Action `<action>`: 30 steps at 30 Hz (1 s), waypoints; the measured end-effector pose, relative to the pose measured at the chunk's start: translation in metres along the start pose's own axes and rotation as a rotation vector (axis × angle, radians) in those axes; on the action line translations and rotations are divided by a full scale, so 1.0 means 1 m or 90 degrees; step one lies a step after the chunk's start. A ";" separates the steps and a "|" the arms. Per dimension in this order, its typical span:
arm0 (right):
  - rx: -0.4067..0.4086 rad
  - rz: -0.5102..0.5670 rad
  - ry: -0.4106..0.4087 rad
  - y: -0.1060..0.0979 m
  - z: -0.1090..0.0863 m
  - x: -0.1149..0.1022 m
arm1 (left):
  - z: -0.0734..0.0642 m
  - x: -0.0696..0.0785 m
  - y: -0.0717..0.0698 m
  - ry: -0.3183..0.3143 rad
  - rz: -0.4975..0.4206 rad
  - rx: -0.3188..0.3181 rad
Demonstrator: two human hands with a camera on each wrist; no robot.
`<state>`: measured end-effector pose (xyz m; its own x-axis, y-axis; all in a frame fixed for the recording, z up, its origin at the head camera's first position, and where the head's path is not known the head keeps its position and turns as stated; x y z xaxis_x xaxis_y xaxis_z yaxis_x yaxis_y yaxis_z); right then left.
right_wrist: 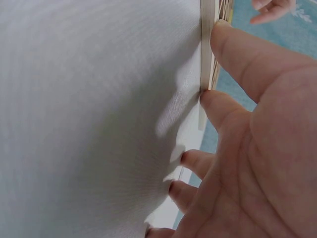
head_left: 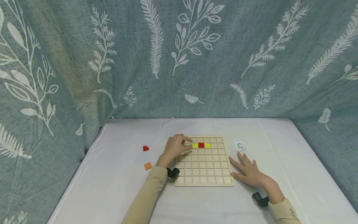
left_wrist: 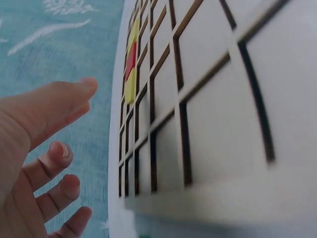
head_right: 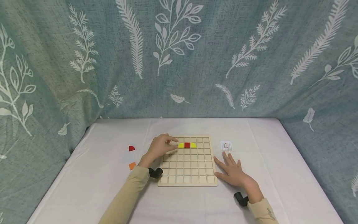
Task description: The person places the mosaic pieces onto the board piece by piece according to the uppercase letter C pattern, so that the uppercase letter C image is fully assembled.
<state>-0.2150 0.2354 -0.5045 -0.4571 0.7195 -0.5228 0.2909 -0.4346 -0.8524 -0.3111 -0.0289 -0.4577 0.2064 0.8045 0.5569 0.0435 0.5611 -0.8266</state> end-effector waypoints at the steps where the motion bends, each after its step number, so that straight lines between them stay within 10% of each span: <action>1: 0.000 -0.002 0.000 0.000 0.000 0.000 | -0.001 -0.002 -0.002 -0.003 -0.005 0.000; 30: 0.003 -0.002 0.002 0.003 0.000 0.001 | -0.023 -0.077 -0.031 -0.092 -0.017 -0.034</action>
<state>-0.2145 0.2354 -0.5075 -0.4558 0.7227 -0.5196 0.2848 -0.4347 -0.8544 -0.3054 -0.1122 -0.4770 0.0618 0.8114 0.5812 0.1003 0.5744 -0.8124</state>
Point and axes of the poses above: each hand's wrist, its own z-axis towards the middle knuckle, its own y-axis out of the palm, x = y × z, the point moved 7 cm from there along z, towards the middle knuckle, and after that the axes turned 14 degrees about -y, right-handed, at the moved point
